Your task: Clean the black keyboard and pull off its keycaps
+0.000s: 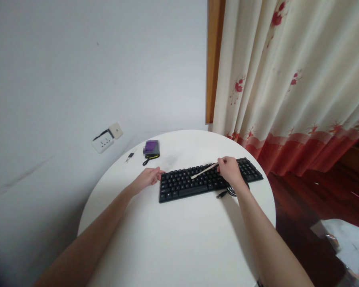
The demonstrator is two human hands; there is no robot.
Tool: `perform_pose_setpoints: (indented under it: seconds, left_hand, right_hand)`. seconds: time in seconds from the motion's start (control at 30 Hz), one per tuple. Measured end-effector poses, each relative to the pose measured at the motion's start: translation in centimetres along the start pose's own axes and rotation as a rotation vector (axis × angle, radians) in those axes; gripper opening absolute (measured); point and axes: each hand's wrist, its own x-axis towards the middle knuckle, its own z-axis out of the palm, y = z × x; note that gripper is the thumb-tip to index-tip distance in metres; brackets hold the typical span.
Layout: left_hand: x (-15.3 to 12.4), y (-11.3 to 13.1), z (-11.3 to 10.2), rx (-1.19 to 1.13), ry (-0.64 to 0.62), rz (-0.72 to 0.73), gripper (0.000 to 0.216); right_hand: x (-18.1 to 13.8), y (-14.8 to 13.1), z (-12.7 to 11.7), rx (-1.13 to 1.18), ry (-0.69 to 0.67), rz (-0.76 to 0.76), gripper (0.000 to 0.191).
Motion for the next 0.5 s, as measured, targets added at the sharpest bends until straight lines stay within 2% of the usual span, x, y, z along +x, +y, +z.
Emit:
perform_pose_setpoints:
  seconds: [0.23, 0.37, 0.5]
  left_hand:
    - [-0.2, 0.4, 0.1, 0.047, 0.018, 0.011, 0.06]
    - [-0.1, 0.2, 0.1, 0.015, 0.005, 0.007, 0.061]
    - [0.2, -0.2, 0.0, 0.0, -0.005, 0.002, 0.062]
  right_hand:
    - [0.2, 0.1, 0.9, 0.119, 0.064, -0.007, 0.02]
    - [0.2, 0.1, 1.2, 0.178, 0.021, 0.053, 0.017]
    - [0.6, 0.8, 0.7, 0.139, -0.034, 0.146, 0.018]
